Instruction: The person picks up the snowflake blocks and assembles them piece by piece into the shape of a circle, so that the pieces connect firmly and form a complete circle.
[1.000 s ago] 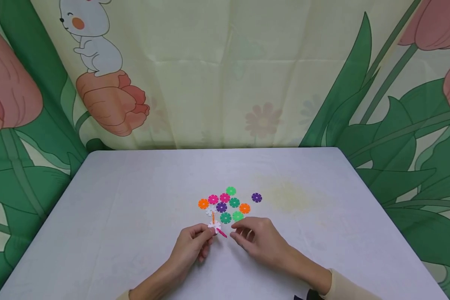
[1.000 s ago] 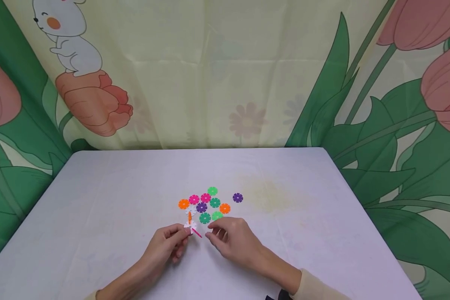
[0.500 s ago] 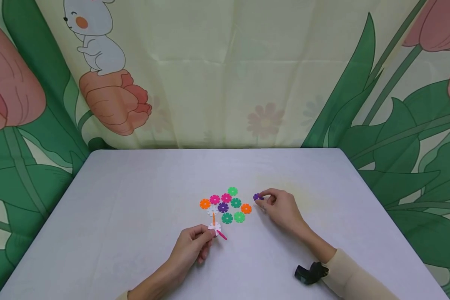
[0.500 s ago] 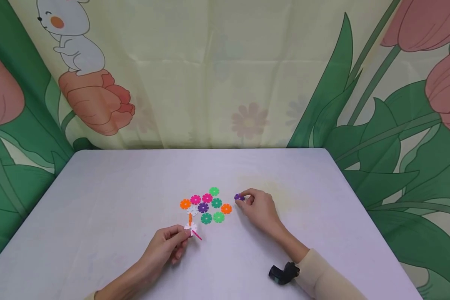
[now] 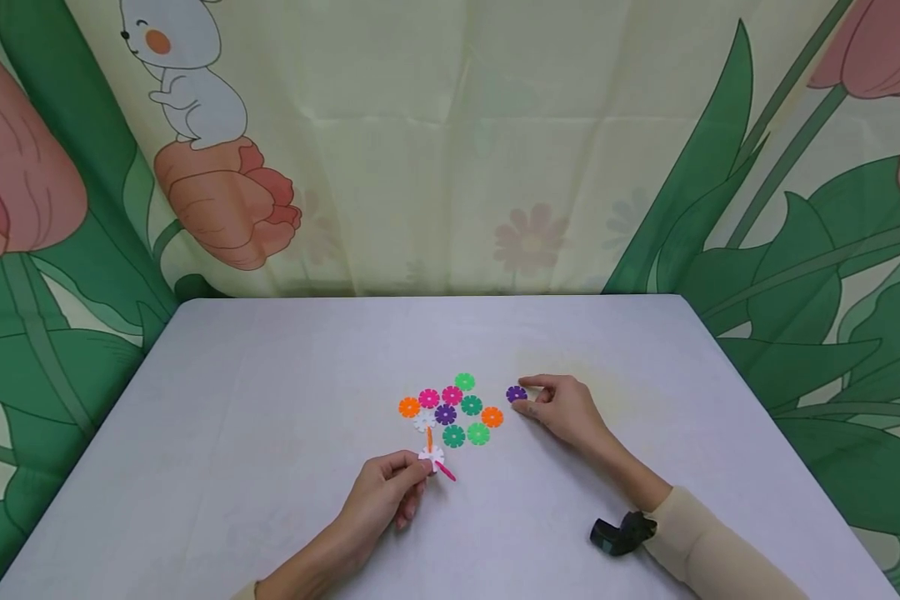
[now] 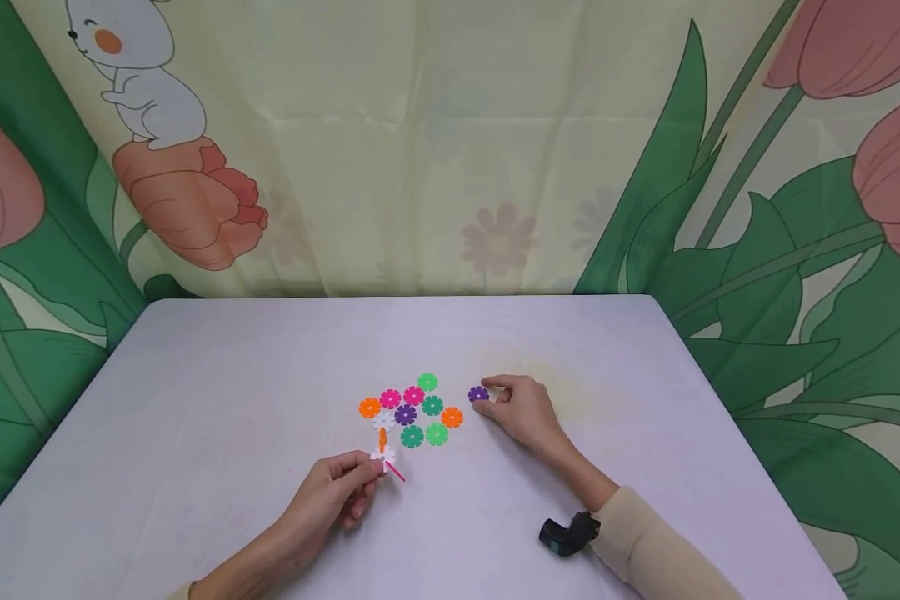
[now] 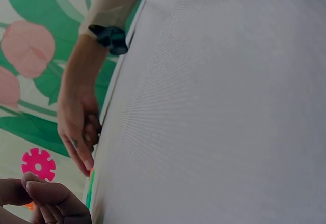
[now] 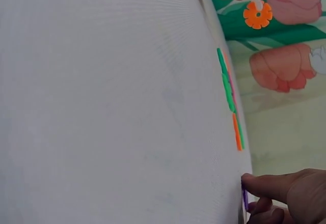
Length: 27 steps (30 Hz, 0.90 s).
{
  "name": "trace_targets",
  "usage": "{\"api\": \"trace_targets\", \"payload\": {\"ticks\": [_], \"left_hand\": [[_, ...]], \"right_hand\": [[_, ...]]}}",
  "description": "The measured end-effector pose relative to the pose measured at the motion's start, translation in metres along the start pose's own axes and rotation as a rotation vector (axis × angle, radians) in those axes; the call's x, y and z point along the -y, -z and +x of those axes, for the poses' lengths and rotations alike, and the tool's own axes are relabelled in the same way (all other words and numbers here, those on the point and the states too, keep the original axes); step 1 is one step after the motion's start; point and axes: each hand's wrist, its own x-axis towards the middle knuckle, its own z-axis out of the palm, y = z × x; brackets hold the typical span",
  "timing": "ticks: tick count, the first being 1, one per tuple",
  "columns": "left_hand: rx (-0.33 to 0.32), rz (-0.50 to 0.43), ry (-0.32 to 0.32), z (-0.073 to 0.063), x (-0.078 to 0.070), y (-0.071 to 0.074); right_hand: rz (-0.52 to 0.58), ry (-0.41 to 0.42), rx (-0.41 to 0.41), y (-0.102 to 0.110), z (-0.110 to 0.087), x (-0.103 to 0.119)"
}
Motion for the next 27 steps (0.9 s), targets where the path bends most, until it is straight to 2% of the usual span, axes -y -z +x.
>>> {"api": "trace_targets", "payload": {"ticks": [6,17,22,27], "left_hand": [[0.003,0.002,0.0,0.0001,0.0006,-0.0002],[0.006,0.002,-0.002,0.0,0.0,-0.0003],[0.006,-0.007,-0.014,0.0002,-0.0017,0.0007],[0.001,-0.01,-0.022,0.0003,-0.0024,0.0014]], "right_hand": [[0.004,-0.018,0.015,0.0004,0.0018,0.0015],[0.092,-0.146,0.005,0.0039,0.003,0.0026],[0.131,-0.157,0.025,0.0058,-0.0005,0.0019],[0.088,-0.123,0.031,0.0074,-0.0058,0.0032]]}}
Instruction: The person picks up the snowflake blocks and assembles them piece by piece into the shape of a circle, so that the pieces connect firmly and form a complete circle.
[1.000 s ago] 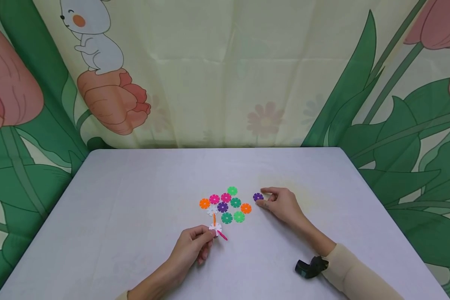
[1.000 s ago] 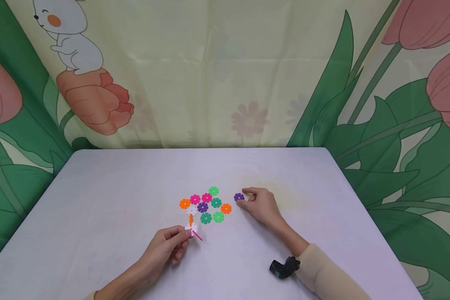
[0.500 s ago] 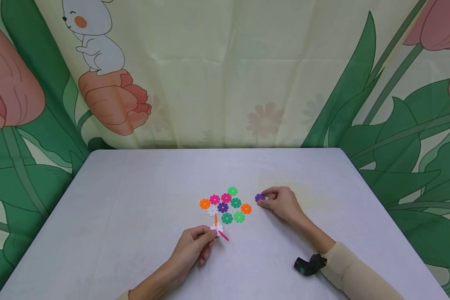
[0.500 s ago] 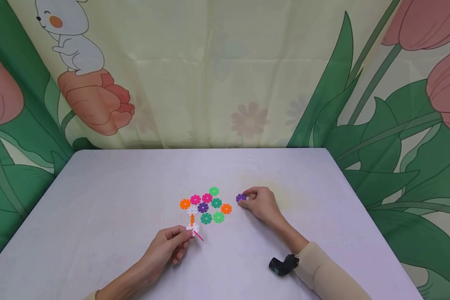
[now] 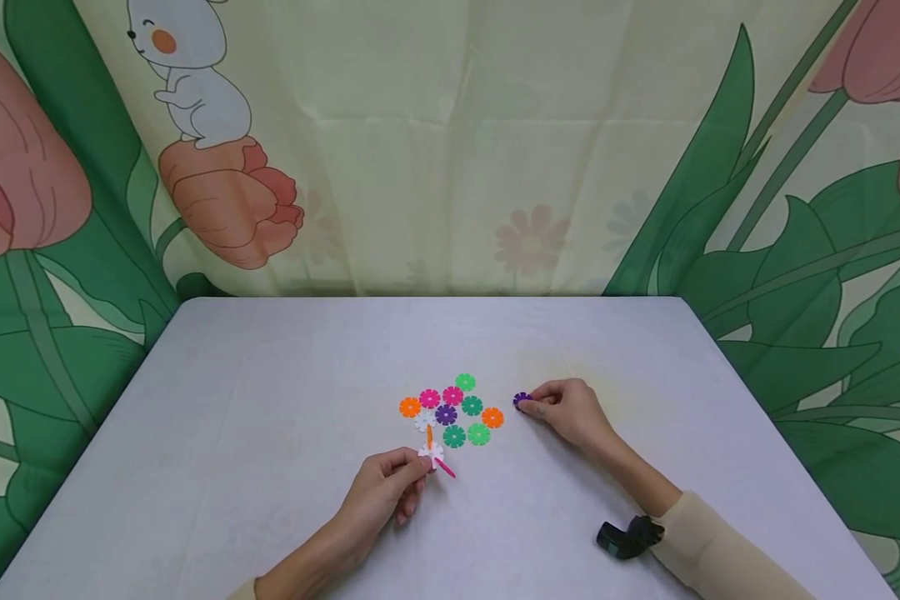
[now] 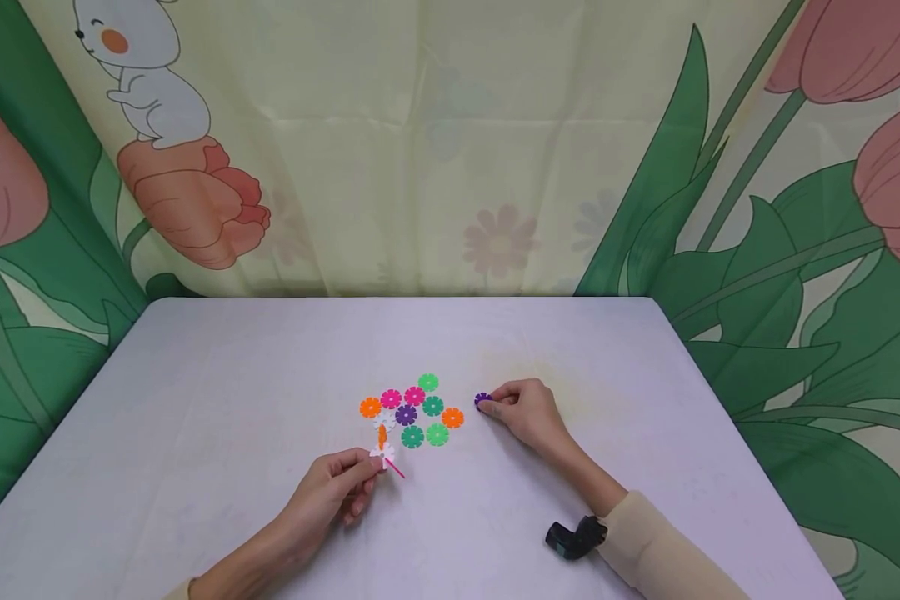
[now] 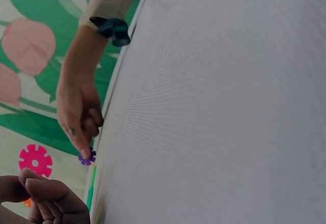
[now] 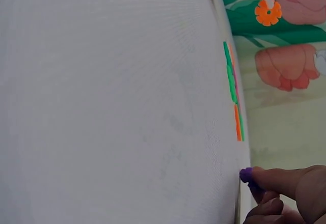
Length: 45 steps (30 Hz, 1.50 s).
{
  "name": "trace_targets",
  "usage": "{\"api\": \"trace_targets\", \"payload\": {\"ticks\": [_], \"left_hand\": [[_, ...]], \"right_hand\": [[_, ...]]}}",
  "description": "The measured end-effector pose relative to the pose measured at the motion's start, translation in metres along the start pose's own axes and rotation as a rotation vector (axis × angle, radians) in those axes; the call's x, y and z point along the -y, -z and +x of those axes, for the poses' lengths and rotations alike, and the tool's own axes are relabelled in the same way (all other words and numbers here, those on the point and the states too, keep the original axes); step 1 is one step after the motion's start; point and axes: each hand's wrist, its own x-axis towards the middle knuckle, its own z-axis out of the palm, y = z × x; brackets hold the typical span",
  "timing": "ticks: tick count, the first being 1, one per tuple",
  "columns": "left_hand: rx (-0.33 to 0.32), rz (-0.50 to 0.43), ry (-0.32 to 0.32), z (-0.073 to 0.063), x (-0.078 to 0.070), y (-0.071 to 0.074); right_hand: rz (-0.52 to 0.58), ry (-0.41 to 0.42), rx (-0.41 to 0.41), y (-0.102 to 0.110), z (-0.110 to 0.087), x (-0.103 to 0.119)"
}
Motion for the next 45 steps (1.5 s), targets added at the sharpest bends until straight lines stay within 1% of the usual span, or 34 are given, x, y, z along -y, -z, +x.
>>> {"api": "trace_targets", "payload": {"ticks": [2,5,9,12,14,18,22,26,31,36,39,45], "left_hand": [[-0.002,0.002,0.002,0.0,0.0,0.0],[-0.005,0.004,0.005,0.0,-0.001,0.0],[-0.006,0.004,0.003,0.001,-0.001,0.0],[-0.005,-0.001,-0.006,0.0,-0.001,0.0],[-0.003,-0.005,-0.011,0.0,-0.001,0.001],[0.002,-0.009,-0.014,0.0,0.0,0.001],[-0.003,-0.006,-0.012,0.0,-0.001,0.001],[-0.013,0.001,-0.016,-0.001,-0.001,0.001],[-0.016,-0.003,-0.017,-0.001,-0.002,0.001],[-0.011,-0.005,-0.022,-0.002,-0.002,0.001],[-0.013,0.001,-0.021,-0.003,-0.003,0.0],[-0.012,0.021,0.0,-0.002,-0.003,-0.001]], "right_hand": [[-0.027,0.019,-0.007,0.0,-0.002,0.0],[-0.04,0.024,-0.017,0.0,-0.005,0.0],[-0.031,0.012,0.018,0.001,-0.012,0.003],[-0.008,-0.007,0.07,0.0,-0.022,0.007],[0.028,-0.023,0.11,-0.001,-0.03,0.011],[0.098,-0.018,0.197,-0.005,-0.043,0.017],[0.18,0.018,0.298,-0.01,-0.053,0.02],[0.248,0.078,0.385,-0.015,-0.062,0.022],[0.267,0.117,0.461,-0.023,-0.07,0.024],[0.276,0.13,0.493,-0.03,-0.074,0.025],[0.298,0.124,0.505,-0.033,-0.076,0.025],[0.339,0.108,0.508,-0.038,-0.08,0.026]]}}
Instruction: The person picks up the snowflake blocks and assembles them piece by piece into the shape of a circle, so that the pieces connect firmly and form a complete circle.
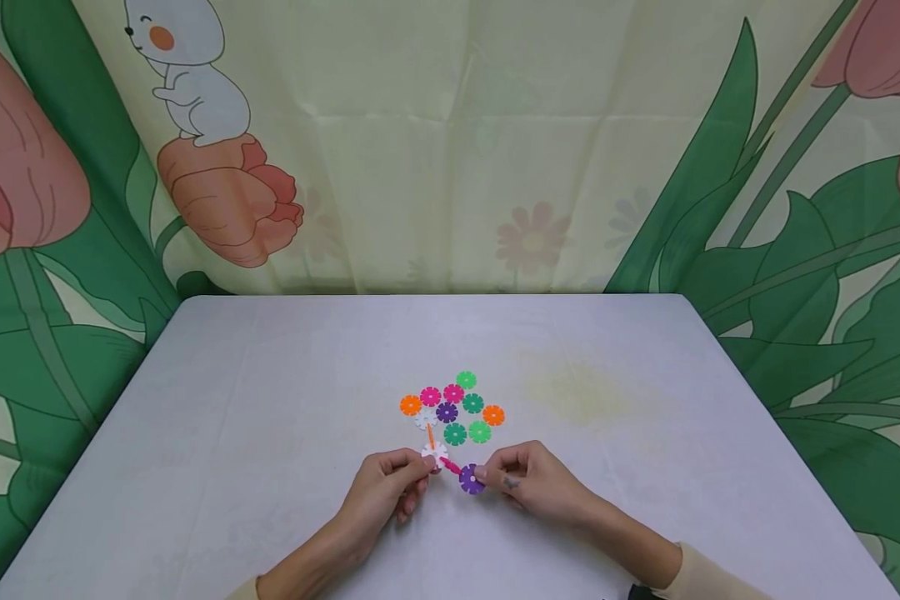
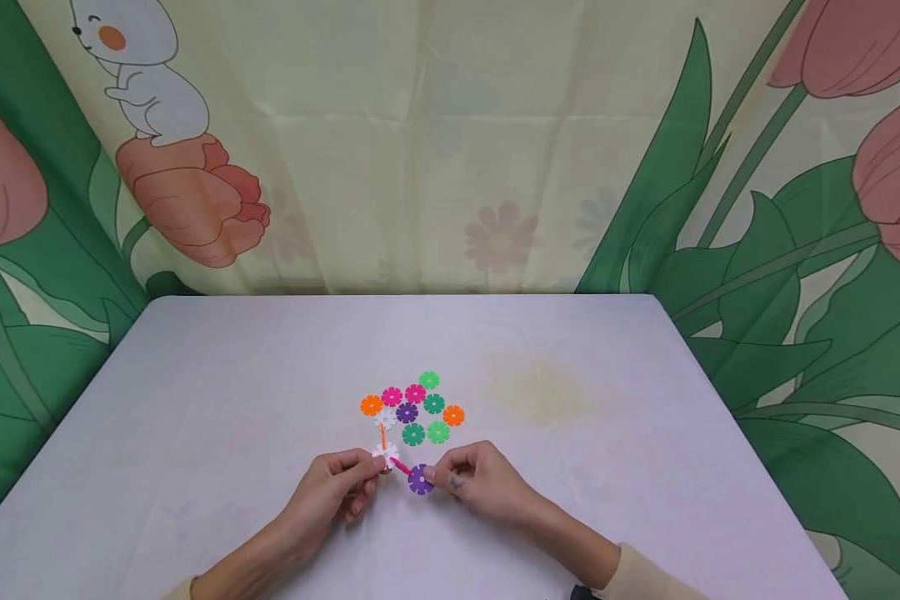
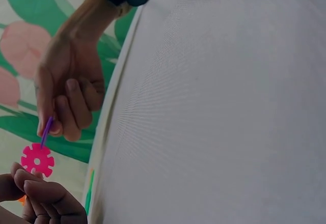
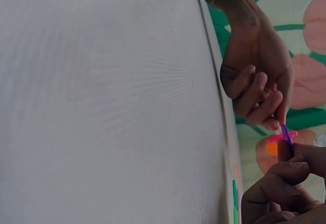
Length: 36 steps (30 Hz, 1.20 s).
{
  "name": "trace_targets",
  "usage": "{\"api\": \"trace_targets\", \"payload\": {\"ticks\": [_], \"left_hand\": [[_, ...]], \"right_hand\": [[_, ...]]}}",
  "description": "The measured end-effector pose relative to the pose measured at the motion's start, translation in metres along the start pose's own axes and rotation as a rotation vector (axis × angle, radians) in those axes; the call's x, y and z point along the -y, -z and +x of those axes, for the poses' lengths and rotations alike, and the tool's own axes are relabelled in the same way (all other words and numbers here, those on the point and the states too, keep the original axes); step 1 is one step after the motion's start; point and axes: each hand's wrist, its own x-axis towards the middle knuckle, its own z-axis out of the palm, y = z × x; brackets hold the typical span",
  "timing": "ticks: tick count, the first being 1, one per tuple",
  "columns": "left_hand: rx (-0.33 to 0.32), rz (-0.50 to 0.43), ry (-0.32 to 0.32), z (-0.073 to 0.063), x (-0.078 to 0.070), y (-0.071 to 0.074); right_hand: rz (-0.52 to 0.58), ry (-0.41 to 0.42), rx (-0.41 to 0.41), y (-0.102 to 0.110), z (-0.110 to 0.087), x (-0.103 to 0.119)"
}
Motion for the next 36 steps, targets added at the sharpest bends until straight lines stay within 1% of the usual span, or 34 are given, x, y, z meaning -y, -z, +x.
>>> {"api": "trace_targets", "payload": {"ticks": [4,8,14,19,27,36], "left_hand": [[0.002,0.012,0.009,0.001,0.001,-0.001],[0.005,0.0,0.008,0.001,0.002,-0.002],[0.03,-0.025,0.002,0.0,0.003,-0.001],[0.047,-0.037,-0.009,-0.001,0.003,0.0],[0.069,-0.049,-0.022,-0.001,0.003,0.001],[0.087,-0.081,0.002,-0.004,0.002,0.002]], "right_hand": [[0.017,-0.018,-0.018,-0.003,0.0,0.0],[0.039,-0.033,-0.04,-0.006,0.0,0.001],[0.085,-0.039,-0.062,-0.011,-0.001,0.002],[0.106,-0.017,-0.067,-0.013,-0.002,0.003],[0.122,-0.01,-0.094,-0.018,-0.003,0.0],[0.112,0.034,-0.09,-0.021,-0.005,-0.002]]}}
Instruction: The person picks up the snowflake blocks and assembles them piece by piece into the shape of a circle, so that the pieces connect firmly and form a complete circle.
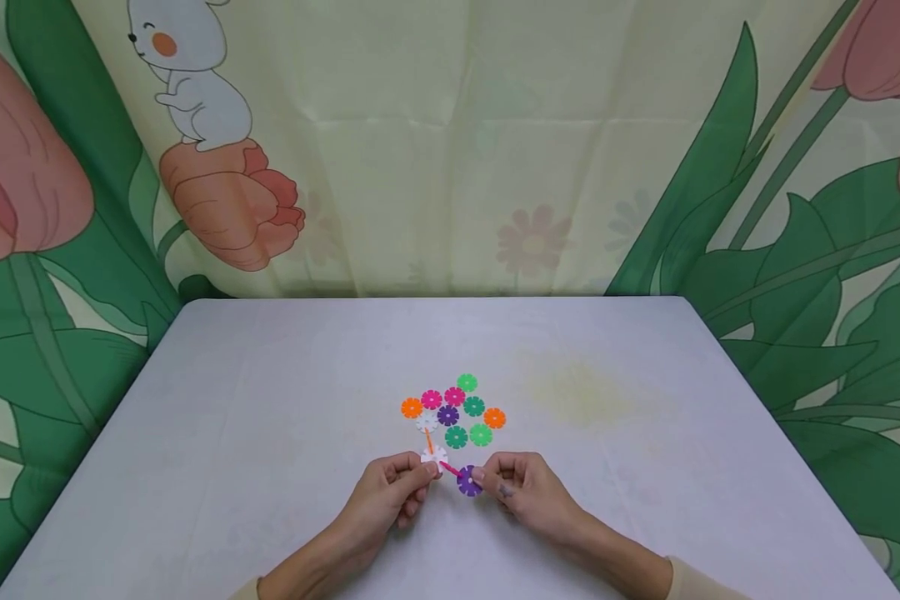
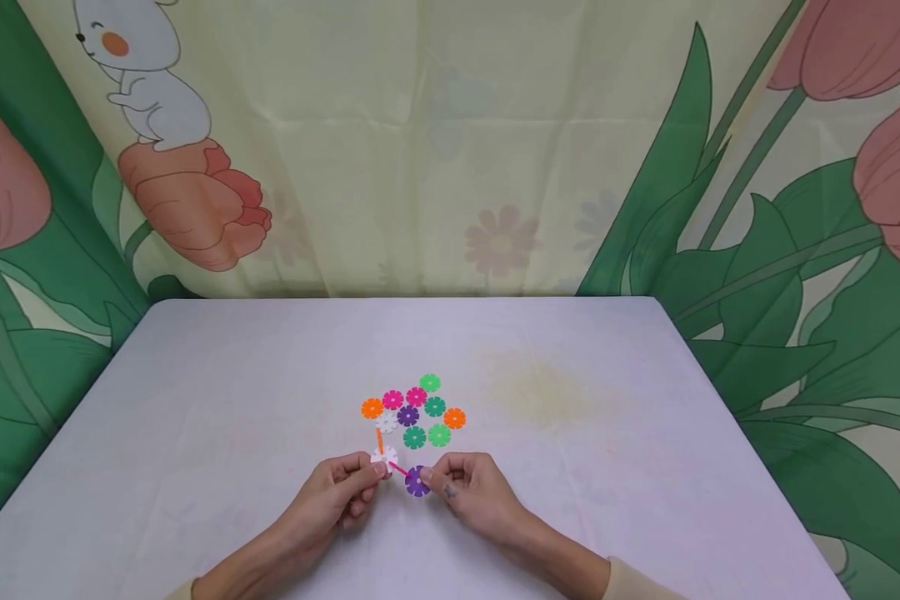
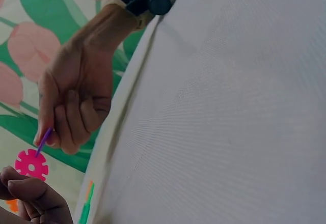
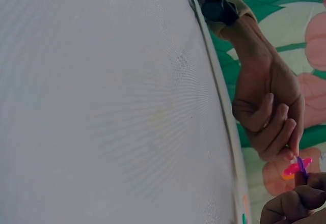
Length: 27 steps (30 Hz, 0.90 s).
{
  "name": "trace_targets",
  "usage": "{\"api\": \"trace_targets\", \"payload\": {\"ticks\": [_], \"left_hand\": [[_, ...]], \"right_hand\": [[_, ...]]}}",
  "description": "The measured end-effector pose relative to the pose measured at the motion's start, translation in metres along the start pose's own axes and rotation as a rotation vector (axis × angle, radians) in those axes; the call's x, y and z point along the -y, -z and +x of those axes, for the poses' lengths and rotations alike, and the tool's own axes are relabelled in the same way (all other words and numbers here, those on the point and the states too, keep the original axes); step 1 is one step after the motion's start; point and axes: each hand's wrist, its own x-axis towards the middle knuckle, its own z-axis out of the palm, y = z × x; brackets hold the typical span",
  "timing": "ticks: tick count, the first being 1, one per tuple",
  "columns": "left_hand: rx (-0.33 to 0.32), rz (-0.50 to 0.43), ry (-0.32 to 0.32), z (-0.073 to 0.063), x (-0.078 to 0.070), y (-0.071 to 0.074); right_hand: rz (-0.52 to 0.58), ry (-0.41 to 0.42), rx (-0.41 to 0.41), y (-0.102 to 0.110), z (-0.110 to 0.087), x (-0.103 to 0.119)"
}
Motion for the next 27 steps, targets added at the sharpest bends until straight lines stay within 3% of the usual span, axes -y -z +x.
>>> {"api": "trace_targets", "payload": {"ticks": [10,27], "left_hand": [[-0.027,-0.049,0.025,-0.0029,0.0014,-0.0038],[-0.062,-0.055,-0.027,-0.0031,0.0034,-0.0068]], "right_hand": [[0.033,0.015,-0.028,-0.0046,-0.0017,-0.0021],[0.009,0.027,-0.047,-0.0086,-0.002,0.0001]]}}
